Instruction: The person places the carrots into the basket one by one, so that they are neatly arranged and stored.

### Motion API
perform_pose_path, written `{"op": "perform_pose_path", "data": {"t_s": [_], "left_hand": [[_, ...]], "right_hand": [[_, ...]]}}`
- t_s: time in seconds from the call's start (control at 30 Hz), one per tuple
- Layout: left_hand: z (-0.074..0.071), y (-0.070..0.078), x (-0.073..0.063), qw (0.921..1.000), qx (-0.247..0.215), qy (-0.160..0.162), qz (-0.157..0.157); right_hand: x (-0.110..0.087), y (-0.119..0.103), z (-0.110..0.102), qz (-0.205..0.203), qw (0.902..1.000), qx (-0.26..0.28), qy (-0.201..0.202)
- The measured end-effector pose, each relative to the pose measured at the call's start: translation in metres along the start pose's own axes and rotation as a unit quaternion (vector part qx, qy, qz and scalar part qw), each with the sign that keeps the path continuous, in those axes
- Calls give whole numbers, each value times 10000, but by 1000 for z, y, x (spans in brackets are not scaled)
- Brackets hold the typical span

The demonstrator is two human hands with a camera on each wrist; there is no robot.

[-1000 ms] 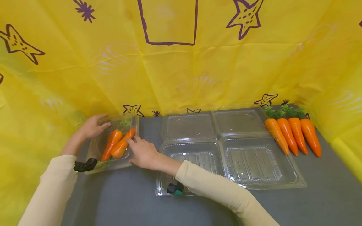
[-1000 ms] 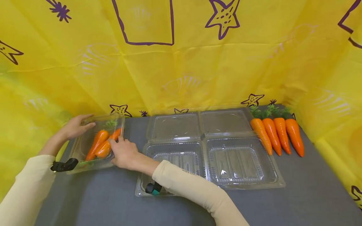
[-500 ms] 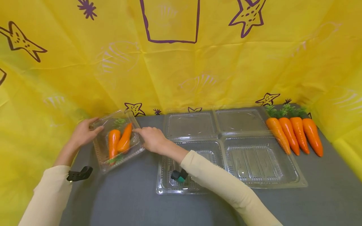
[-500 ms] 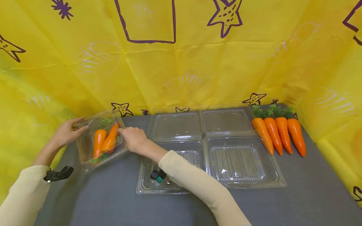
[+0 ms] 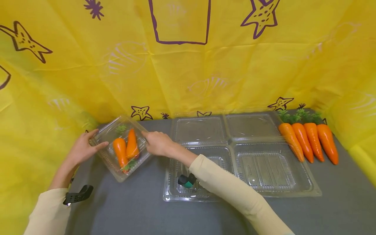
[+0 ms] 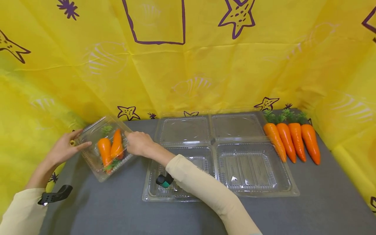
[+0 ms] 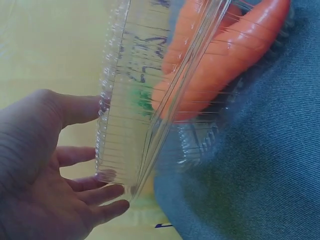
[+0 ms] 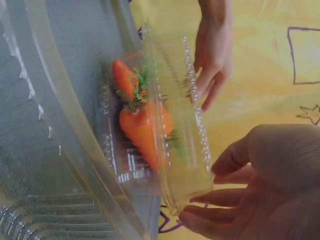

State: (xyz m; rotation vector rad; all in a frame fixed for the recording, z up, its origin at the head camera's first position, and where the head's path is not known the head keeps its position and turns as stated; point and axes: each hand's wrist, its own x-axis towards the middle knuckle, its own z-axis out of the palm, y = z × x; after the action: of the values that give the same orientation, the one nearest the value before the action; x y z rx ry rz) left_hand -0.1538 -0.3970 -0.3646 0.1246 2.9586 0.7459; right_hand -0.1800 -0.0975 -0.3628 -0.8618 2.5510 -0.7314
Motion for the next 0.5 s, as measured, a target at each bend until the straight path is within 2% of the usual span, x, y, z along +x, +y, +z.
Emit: {"op": "perform_pose_path", "data": {"t_s": [0.27, 0.37, 0.5], "left_hand": [[3, -1, -6, 9992, -268, -45, -310], [4, -3, -9, 9978, -399, -85, -530], [8, -2, -15, 9974, -358, 13, -631]], "right_hand": [[5, 6, -4, -100, 9995, -293, -89], [7, 8, -5, -61, 9999, -125, -72], [9, 12, -6, 89, 9997, 70, 224]]}}
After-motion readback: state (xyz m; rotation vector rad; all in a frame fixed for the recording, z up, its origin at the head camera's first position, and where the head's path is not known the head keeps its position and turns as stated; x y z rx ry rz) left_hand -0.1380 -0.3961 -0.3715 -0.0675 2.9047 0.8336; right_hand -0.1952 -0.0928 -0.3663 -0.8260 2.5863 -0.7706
